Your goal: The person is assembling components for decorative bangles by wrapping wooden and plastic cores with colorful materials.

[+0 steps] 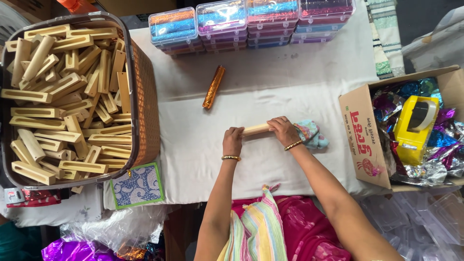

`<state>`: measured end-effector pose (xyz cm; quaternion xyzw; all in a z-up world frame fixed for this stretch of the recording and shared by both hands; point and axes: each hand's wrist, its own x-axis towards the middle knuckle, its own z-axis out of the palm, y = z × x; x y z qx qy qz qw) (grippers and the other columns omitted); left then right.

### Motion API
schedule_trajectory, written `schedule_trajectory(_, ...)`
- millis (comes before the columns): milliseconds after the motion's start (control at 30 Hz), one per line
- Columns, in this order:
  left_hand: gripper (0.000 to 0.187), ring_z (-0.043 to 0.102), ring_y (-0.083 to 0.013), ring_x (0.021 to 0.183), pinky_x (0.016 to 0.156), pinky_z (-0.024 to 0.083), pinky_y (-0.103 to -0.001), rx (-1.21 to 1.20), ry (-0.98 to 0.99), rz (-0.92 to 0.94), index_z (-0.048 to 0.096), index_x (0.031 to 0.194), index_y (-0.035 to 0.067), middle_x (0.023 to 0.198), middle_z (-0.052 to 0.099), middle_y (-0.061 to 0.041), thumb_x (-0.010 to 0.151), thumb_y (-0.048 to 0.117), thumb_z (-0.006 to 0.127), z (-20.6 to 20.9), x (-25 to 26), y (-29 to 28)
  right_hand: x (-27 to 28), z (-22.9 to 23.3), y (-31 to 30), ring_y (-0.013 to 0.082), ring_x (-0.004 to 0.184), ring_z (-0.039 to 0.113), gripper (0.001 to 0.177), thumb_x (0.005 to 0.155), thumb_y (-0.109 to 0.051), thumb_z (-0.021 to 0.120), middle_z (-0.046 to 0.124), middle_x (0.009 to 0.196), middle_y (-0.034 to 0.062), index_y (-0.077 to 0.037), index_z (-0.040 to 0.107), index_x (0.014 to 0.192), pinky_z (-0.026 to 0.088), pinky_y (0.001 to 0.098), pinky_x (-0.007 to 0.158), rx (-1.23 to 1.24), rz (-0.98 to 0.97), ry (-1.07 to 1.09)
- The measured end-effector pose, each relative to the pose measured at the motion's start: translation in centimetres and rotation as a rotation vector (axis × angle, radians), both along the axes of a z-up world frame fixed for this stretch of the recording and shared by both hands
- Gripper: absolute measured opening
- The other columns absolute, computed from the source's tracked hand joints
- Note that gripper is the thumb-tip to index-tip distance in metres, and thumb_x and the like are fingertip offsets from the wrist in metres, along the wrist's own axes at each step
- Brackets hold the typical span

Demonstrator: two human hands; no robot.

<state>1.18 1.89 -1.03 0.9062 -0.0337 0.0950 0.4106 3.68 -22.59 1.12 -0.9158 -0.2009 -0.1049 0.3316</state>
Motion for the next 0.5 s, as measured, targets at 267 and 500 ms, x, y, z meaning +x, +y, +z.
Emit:
schedule_trajectory(267,0.029,0.062,-0.0294,0.094,0.083,0.054,-0.040,-0.024,0.063,-0.027,0.076,0.108,0.009,0.099,0.068,-0.007,0.081,-0.001,0.073,0.3,0.9,0.3,-0.7,0.8,0.3,0.0328,0.108,0.061,0.035,0.084,-0.007,0.074,0.068,0.113,0.0108,-0.007,0.070,0.118,0.053,0.0435,0.091,0.030,-0.030,-0.001)
schedule_trajectory(500,0.025,0.062,-0.0297,0.094,0.083,0.054,-0.039,-0.042,0.019,-0.053,0.074,0.109,0.007,0.103,0.067,-0.008,0.085,-0.001,0.070,0.0,1.3,0.4,-0.1,-0.2,-0.1,0.0323,0.103,0.060,0.033,0.082,-0.009,0.077,0.068,0.108,0.0074,-0.010,0.073,0.115,0.052,0.0431,0.089,0.020,-0.065,0.070)
